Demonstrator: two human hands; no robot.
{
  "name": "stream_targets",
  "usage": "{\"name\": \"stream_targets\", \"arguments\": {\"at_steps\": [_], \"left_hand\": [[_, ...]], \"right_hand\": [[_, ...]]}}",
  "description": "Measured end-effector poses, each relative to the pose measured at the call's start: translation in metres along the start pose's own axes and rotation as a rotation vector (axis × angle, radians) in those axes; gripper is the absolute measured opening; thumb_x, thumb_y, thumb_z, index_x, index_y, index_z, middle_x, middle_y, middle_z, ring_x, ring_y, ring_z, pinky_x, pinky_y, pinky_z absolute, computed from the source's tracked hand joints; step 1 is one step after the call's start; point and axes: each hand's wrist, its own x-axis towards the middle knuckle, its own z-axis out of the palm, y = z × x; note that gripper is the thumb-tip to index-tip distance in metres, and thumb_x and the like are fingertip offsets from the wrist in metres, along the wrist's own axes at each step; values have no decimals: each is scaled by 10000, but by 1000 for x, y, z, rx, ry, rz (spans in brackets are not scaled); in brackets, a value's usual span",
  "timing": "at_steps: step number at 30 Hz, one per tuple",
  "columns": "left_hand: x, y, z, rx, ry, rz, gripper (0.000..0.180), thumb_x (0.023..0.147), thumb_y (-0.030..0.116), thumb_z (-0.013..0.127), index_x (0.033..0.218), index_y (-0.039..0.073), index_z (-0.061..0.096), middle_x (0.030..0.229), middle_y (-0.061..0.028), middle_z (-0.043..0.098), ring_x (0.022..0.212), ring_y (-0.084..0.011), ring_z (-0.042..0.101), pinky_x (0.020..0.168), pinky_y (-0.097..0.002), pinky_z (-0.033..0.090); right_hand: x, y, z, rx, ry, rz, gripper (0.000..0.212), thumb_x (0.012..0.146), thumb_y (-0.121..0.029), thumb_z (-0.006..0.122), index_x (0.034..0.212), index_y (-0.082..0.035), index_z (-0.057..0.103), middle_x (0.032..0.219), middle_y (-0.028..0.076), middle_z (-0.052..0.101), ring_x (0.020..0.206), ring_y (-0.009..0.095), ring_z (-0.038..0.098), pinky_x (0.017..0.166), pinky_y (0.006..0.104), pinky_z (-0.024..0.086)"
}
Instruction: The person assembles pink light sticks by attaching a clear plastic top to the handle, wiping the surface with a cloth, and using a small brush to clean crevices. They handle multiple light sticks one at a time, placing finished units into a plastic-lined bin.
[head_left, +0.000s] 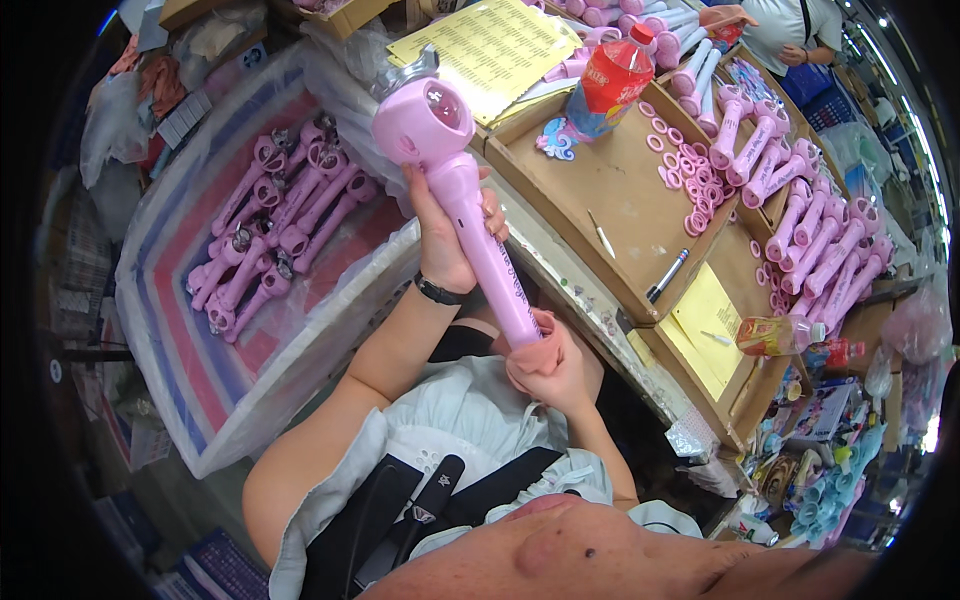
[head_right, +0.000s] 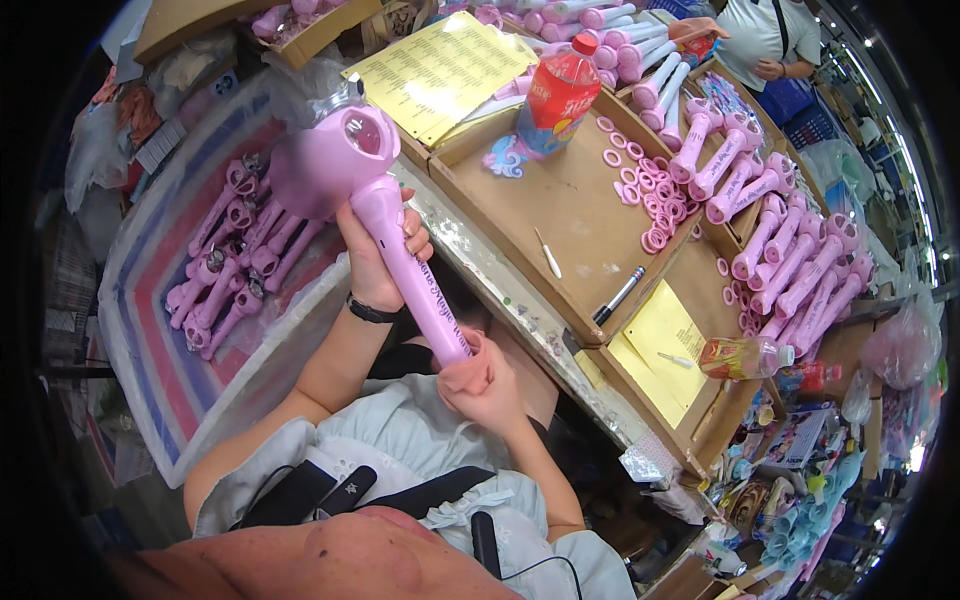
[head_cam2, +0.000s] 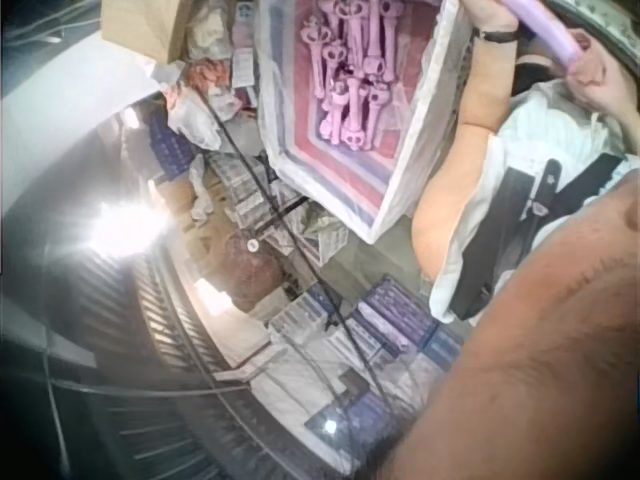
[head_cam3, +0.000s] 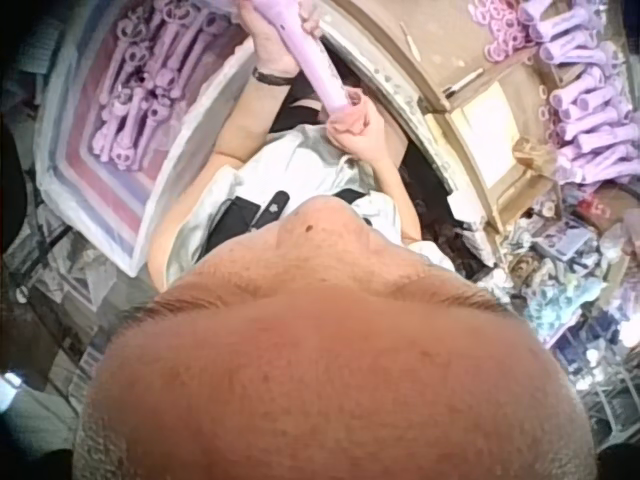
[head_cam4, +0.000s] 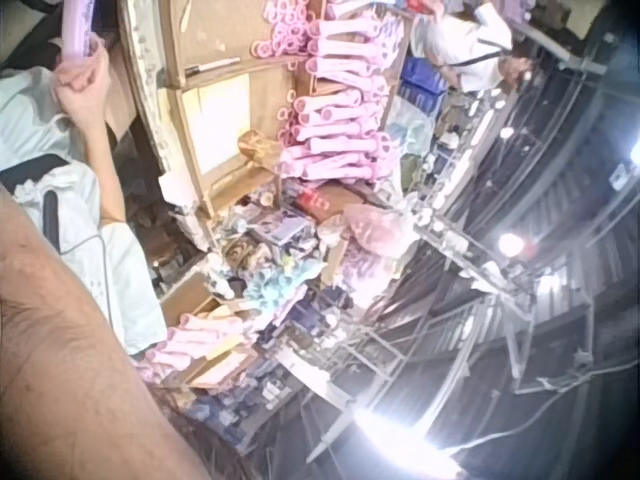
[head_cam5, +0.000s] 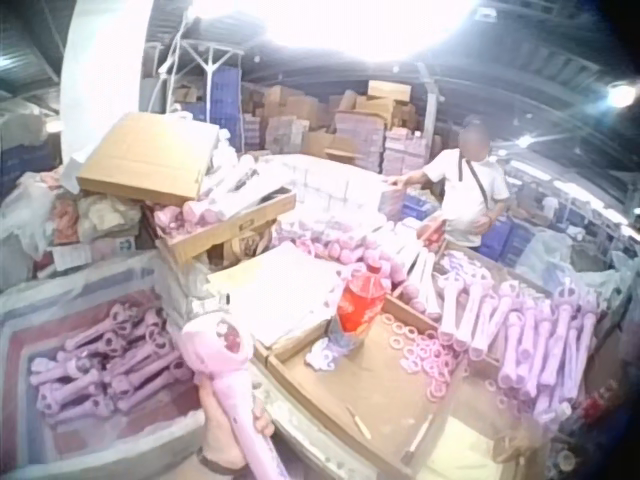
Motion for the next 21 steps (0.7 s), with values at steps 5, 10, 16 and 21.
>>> {"name": "stream_targets", "arguments": {"at_steps": [5,10,16,21], "left_hand": [[8,2,10,-29,-12,-104,831,772,821,300,1025,61,519,609,-26,460,478,-138,433,475,-280,379],[18,10,8,179,19,-21,783,803,785,304,1013,63,521,656,-41,503,504,-134,476,504,-279,428],[17,17,-3,522,-101,-26,532,911,558,432,1119,69,452,808,-103,606,503,-130,569,428,-239,474],[-1,-6,0,735,-243,-217,478,940,479,433,1152,51,451,882,-101,620,539,-125,580,460,-244,480]], "right_hand": [[-8,37,11,1038,-33,294,361,896,-273,549,1134,-8,491,1059,145,582,968,210,596,850,328,491],[-3,54,-2,590,142,398,300,946,-298,474,1051,-21,514,979,139,591,905,208,609,794,361,514],[-1,9,-32,653,843,-27,213,981,-212,439,819,-81,483,696,40,534,676,109,553,678,213,457],[30,-32,-9,242,445,-387,411,913,-254,525,1228,7,483,1104,107,488,917,207,511,662,278,460]]}}
